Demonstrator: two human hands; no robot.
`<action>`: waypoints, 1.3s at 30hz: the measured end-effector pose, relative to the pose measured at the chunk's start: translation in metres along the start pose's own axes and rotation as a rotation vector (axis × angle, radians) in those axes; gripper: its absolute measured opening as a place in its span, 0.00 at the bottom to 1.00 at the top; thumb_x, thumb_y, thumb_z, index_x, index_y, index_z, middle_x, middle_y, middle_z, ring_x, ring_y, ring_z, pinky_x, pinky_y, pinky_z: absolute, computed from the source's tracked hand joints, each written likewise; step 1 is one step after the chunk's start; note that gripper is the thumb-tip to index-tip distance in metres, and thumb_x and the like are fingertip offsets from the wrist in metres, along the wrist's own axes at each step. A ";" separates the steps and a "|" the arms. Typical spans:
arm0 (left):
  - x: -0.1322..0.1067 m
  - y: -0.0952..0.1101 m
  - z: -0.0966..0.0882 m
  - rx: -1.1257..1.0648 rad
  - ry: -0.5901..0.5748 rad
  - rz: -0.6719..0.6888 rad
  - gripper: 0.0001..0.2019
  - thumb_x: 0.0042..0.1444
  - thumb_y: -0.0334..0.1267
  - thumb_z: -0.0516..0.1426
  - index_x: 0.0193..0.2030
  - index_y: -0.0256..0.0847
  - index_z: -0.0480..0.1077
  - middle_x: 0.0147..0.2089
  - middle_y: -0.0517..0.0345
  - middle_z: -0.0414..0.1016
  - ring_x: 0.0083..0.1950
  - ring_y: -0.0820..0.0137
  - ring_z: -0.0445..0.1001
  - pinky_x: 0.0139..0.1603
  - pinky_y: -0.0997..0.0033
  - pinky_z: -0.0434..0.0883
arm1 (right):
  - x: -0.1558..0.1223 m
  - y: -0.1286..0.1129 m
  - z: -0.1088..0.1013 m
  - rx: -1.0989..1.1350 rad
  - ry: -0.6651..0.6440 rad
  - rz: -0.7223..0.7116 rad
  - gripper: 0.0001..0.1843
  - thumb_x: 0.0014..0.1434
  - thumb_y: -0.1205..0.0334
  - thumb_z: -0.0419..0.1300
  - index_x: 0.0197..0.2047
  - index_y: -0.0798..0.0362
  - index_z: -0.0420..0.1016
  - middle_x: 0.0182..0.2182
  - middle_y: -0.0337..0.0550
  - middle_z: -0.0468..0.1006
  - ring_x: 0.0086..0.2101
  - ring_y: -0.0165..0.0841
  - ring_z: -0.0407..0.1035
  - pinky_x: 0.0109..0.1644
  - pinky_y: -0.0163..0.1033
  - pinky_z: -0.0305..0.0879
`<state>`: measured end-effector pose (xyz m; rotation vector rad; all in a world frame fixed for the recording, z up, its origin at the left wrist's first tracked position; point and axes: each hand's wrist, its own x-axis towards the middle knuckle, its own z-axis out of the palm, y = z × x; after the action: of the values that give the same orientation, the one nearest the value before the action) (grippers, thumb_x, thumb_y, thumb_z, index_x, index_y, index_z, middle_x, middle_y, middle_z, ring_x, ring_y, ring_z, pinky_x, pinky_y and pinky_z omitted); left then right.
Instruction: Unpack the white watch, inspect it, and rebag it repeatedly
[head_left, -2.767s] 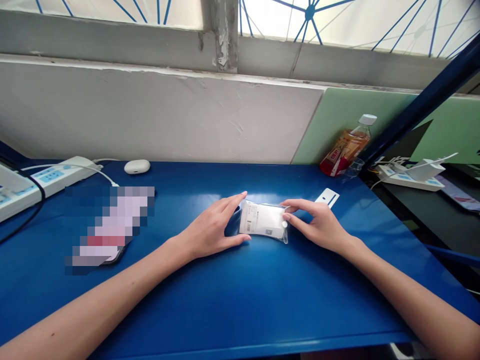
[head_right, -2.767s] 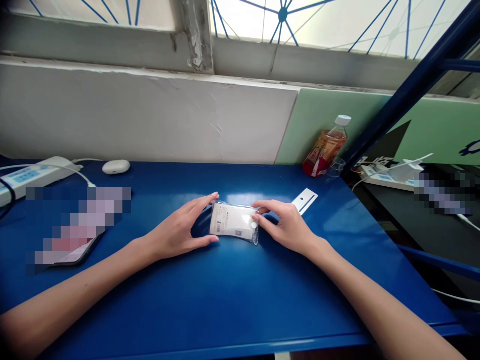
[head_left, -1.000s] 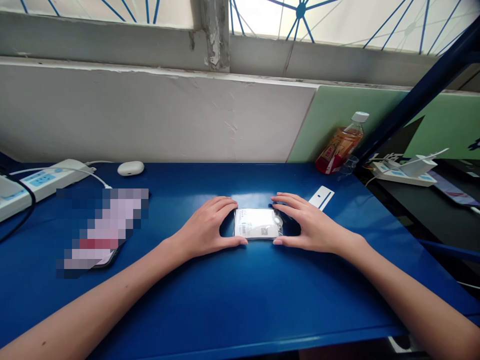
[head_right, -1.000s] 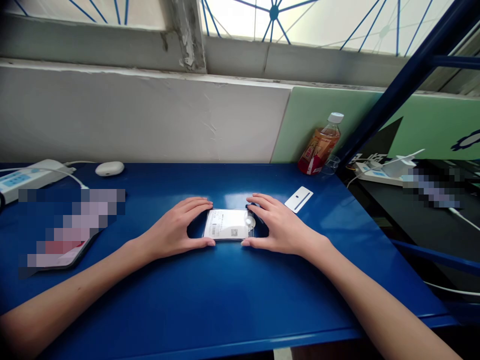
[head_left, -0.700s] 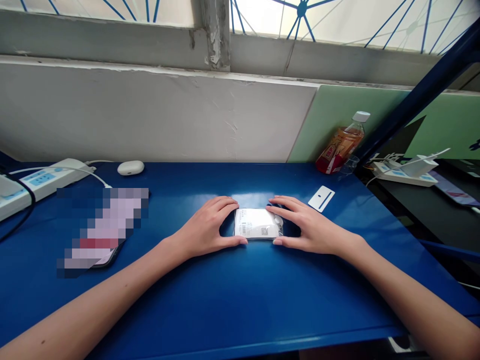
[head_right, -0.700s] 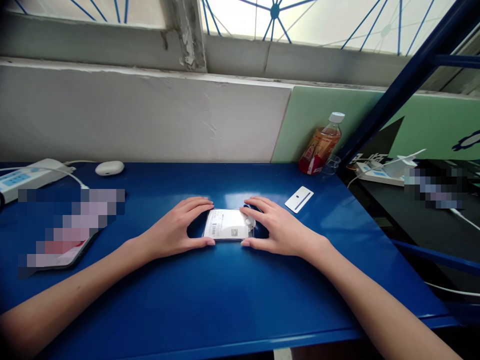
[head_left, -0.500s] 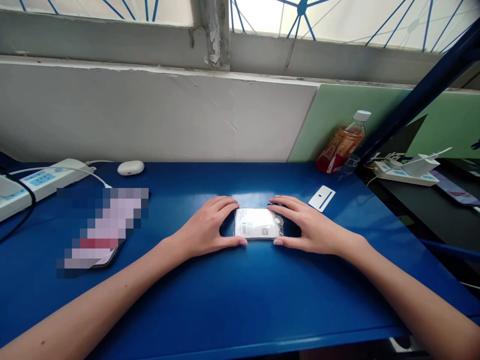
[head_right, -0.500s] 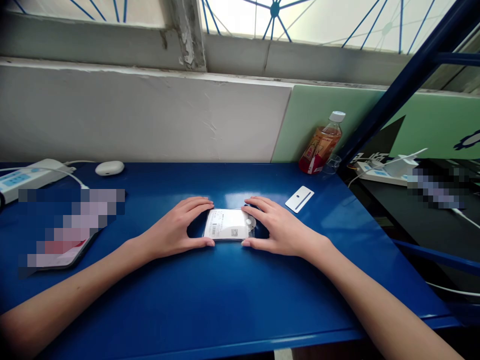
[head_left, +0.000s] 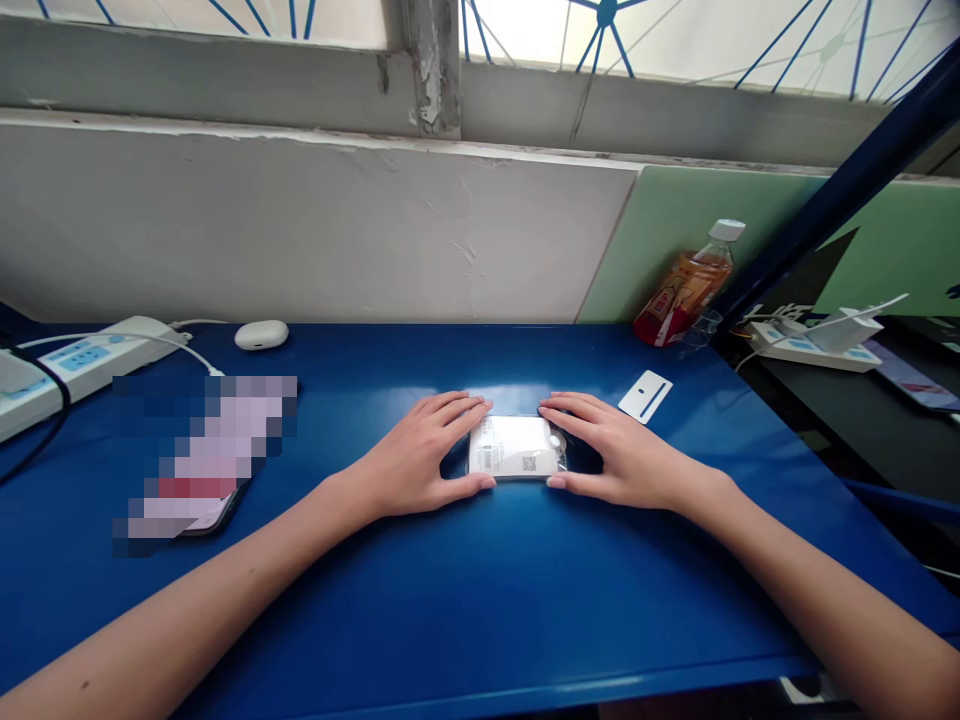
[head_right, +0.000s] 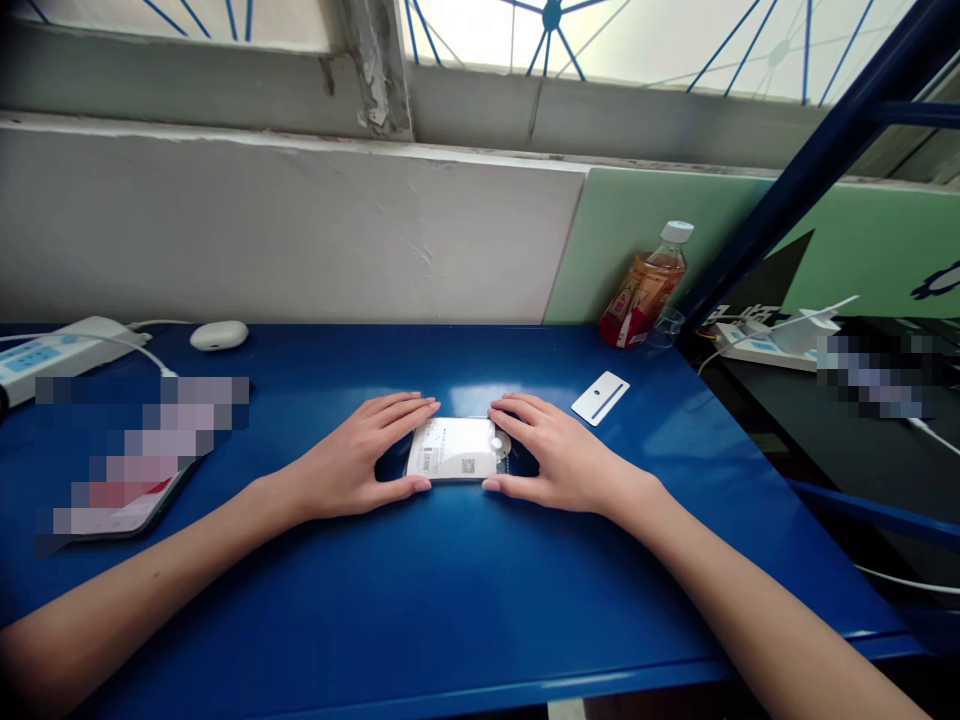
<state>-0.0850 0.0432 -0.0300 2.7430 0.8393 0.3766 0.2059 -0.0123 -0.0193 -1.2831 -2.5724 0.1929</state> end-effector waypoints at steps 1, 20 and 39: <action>0.000 0.000 -0.001 0.004 -0.020 0.013 0.37 0.62 0.60 0.55 0.71 0.40 0.56 0.71 0.45 0.61 0.72 0.49 0.57 0.69 0.46 0.58 | 0.000 0.000 0.001 0.000 0.004 -0.005 0.38 0.62 0.43 0.60 0.66 0.60 0.64 0.62 0.63 0.69 0.62 0.52 0.63 0.62 0.58 0.66; 0.002 0.011 0.003 -0.111 -0.003 -0.040 0.33 0.60 0.49 0.59 0.69 0.40 0.59 0.68 0.44 0.65 0.72 0.49 0.56 0.71 0.42 0.54 | 0.005 -0.028 0.019 -0.256 0.202 0.036 0.22 0.67 0.66 0.48 0.61 0.64 0.69 0.54 0.61 0.78 0.54 0.47 0.74 0.56 0.51 0.74; 0.005 0.013 0.007 -0.122 0.015 -0.065 0.30 0.58 0.47 0.60 0.66 0.42 0.62 0.65 0.48 0.69 0.72 0.49 0.57 0.71 0.41 0.54 | 0.007 -0.032 0.024 -0.280 0.157 0.000 0.21 0.65 0.75 0.45 0.57 0.67 0.69 0.53 0.67 0.78 0.53 0.48 0.75 0.60 0.52 0.71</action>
<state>-0.0719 0.0348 -0.0317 2.5973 0.8770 0.4217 0.1710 -0.0257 -0.0333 -1.3303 -2.5278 -0.2674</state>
